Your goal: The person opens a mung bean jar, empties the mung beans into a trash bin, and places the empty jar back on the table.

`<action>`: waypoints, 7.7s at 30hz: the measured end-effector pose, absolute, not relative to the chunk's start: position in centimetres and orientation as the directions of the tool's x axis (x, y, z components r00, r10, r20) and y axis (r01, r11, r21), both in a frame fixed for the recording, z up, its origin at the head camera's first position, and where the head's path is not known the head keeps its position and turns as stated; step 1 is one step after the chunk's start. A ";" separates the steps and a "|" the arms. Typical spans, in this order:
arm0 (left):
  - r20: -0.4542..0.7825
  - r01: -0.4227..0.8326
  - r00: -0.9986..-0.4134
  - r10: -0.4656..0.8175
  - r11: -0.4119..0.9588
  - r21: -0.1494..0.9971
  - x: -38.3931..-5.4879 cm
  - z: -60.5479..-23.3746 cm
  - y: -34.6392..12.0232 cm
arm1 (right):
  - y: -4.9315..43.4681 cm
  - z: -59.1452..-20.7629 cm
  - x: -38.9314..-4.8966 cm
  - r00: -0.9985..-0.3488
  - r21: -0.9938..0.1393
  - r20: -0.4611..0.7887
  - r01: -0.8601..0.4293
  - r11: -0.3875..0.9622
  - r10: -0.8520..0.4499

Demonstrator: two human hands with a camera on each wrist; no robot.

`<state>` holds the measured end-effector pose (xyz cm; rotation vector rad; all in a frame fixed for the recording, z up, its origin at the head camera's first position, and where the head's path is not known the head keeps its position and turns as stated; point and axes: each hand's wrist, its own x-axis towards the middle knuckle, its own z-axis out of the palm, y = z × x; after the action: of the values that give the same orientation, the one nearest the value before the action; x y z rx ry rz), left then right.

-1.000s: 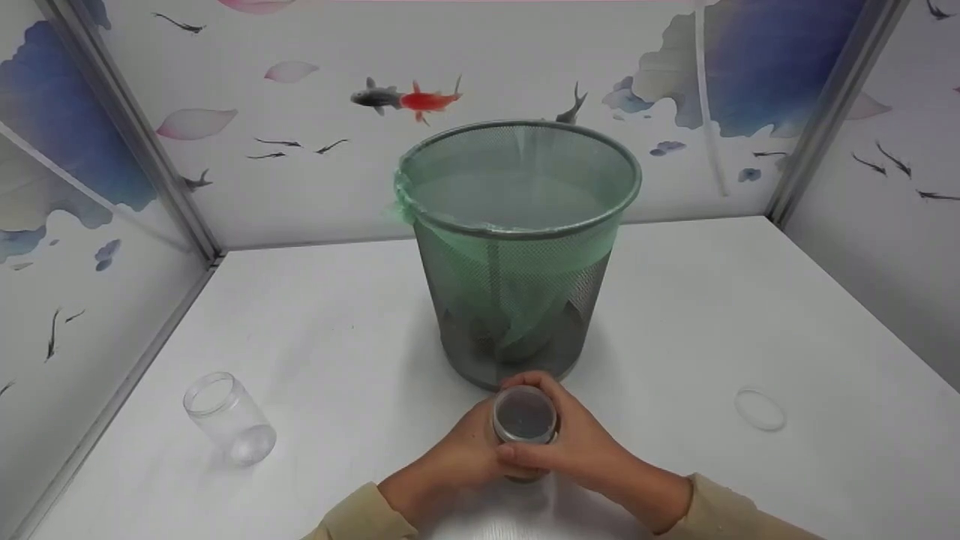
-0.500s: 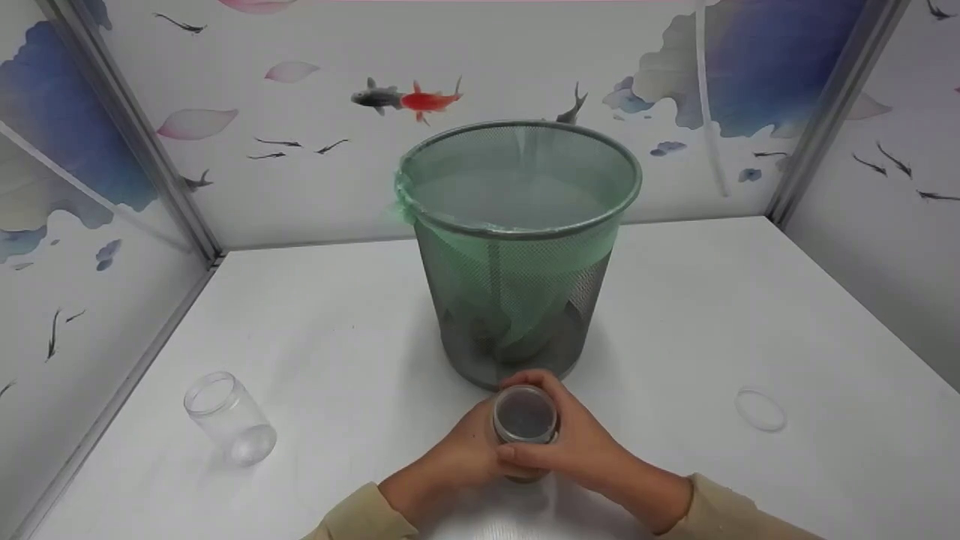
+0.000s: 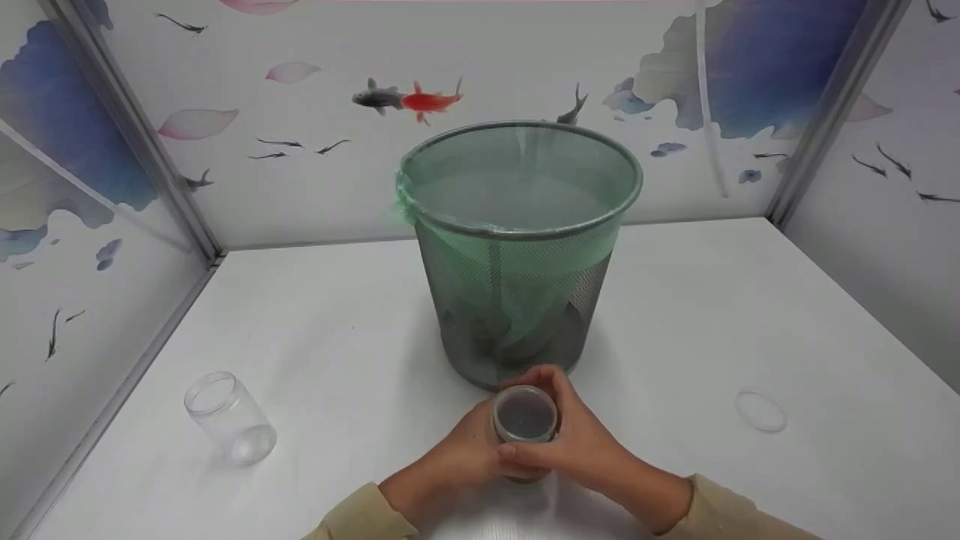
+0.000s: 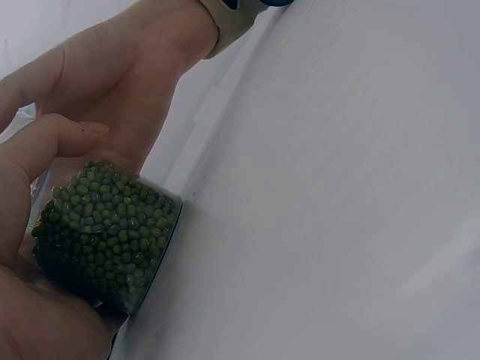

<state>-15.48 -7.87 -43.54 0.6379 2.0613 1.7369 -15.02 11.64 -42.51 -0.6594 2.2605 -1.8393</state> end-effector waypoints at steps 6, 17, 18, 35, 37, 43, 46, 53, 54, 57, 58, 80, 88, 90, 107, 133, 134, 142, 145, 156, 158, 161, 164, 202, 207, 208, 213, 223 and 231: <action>0.014 0.110 -0.827 0.563 0.136 0.985 -15.4 -43.5 -7.9 | 11.6 -42.6 -15.0 -0.888 -0.963 0.158 -0.235 0.129 -0.432; 0.035 0.132 -0.822 0.568 0.130 0.983 -15.3 -43.4 -8.0 | 11.6 -42.7 -15.1 -0.873 -0.949 0.189 -0.280 0.144 -0.450; 0.035 0.131 -0.822 0.569 0.128 0.983 -15.3 -43.4 -8.0 | 11.6 -42.7 -15.1 -0.873 -0.948 0.189 -0.282 0.150 -0.450; 0.036 0.130 -0.824 0.565 0.126 0.984 -15.3 -43.4 -8.0 | 11.7 -42.7 -15.1 -0.871 -0.944 0.193 -0.291 0.157 -0.451; 0.033 0.117 -0.826 0.563 0.115 0.986 -15.3 -43.4 -8.0 | 11.7 -42.6 -15.0 -0.873 -0.949 0.179 -0.275 0.154 -0.453; 0.011 0.081 -0.832 0.554 0.102 0.991 -15.2 -43.4 -7.9 | 11.7 -42.5 -15.0 -0.887 -0.961 0.152 -0.236 0.144 -0.436; 0.012 0.082 -0.832 0.555 0.102 0.991 -15.2 -43.4 -7.9 | 11.6 -42.5 -14.9 -0.893 -0.963 0.146 -0.227 0.147 -0.426; 0.020 0.097 -0.832 0.554 0.110 0.989 -15.3 -43.4 -7.8 | 11.6 -42.5 -14.9 -0.894 -0.965 0.144 -0.222 0.141 -0.424; 0.020 0.095 -0.832 0.554 0.107 0.990 -15.3 -43.3 -7.8 | 11.5 -42.5 -15.0 -0.894 -0.965 0.145 -0.223 0.139 -0.423; 0.015 0.088 -0.832 0.555 0.105 0.991 -15.3 -43.4 -7.8 | 11.6 -42.5 -15.0 -0.892 -0.964 0.152 -0.229 0.136 -0.426; 0.014 0.085 -0.831 0.557 0.102 0.991 -15.4 -43.4 -7.8 | 11.6 -42.5 -15.0 -0.890 -0.963 0.157 -0.234 0.134 -0.428; 0.019 0.154 -0.832 0.554 0.198 0.968 -15.4 -43.3 -7.8 | 11.7 -42.6 -15.1 -0.874 -0.936 0.192 -0.300 0.186 -0.447; 0.032 0.142 -0.830 0.557 0.155 0.978 -15.3 -43.2 -7.8 | 11.7 -42.6 -15.1 -0.869 -0.940 0.193 -0.297 0.169 -0.456; 0.032 0.137 -0.831 0.555 0.148 0.979 -15.2 -43.2 -7.8 | 11.7 -42.6 -15.1 -0.866 -0.942 0.199 -0.299 0.155 -0.459; 0.046 0.148 -0.825 0.563 0.138 0.979 -15.3 -43.5 -7.9 | 11.6 -42.4 -14.9 -0.892 -0.957 0.155 -0.243 0.160 -0.424; 0.030 0.176 -0.830 0.557 0.211 0.962 -15.4 -43.4 -7.9 | 11.7 -42.7 -15.0 -0.872 -0.943 0.175 -0.283 0.177 -0.458; 0.030 0.174 -0.830 0.557 0.208 0.962 -15.4 -43.5 -7.9 | 11.7 -42.7 -15.0 -0.872 -0.944 0.175 -0.280 0.174 -0.458; 0.033 0.153 -0.831 0.555 0.172 0.973 -15.4 -43.5 -7.9 | 11.7 -42.6 -15.0 -0.877 -0.957 0.169 -0.255 0.138 -0.449; 0.031 0.149 -0.831 0.555 0.169 0.974 -15.4 -43.5 -7.9 | 11.7 -42.5 -14.9 -0.884 -0.964 0.155 -0.234 0.129 -0.440; 0.033 0.149 -0.824 0.566 0.160 0.976 -15.4 -43.4 -7.9 | 11.6 -42.6 -15.0 -0.882 -0.961 0.171 -0.248 0.124 -0.438; 0.027 0.129 -0.826 0.563 0.142 0.981 -15.3 -43.3 -7.9 | 11.6 -42.6 -15.0 -0.880 -0.959 0.176 -0.254 0.123 -0.441; 0.011 0.094 -0.828 0.560 0.119 0.989 -15.2 -43.3 -7.8 | 11.6 -42.6 -15.0 -0.875 -0.956 0.181 -0.263 0.127 -0.448; 0.004 0.087 -0.833 0.553 0.123 0.989 -15.2 -43.3 -7.8 | 11.6 -42.5 -15.0 -0.873 -0.952 0.183 -0.272 0.141 -0.452; 0.006 0.109 -0.831 0.556 0.152 0.982 -15.4 -43.4 -7.8 | 11.7 -42.5 -15.0 -0.888 -0.961 0.163 -0.242 0.137 -0.429; 0.003 0.105 -0.834 0.551 0.154 0.982 -15.4 -43.4 -7.8 | 11.7 -42.5 -15.0 -0.891 -0.965 0.157 -0.230 0.126 -0.427; 0.003 0.104 -0.835 0.550 0.152 0.983 -15.4 -43.4 -7.8 | 11.7 -42.5 -15.0 -0.890 -0.965 0.157 -0.230 0.123 -0.429; 0.013 0.104 -0.829 0.559 0.130 0.986 -15.4 -43.5 -7.8 | 11.7 -42.5 -15.0 -0.887 -0.965 0.163 -0.235 0.119 -0.431; 0.048 0.105 -0.818 0.573 0.066 0.992 -15.3 -43.5 -7.8 | 11.7 -42.6 -15.0 -0.871 -0.945 0.187 -0.286 0.160 -0.455; 0.044 0.140 -0.827 0.561 0.130 0.982 -15.3 -43.4 -7.8 | 11.8 -42.6 -15.1 -0.861 -0.938 0.210 -0.310 0.152 -0.462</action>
<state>-15.29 -7.76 -43.43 0.6793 2.0777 1.7456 -15.06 11.76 -42.65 -0.7714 2.2846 -1.8088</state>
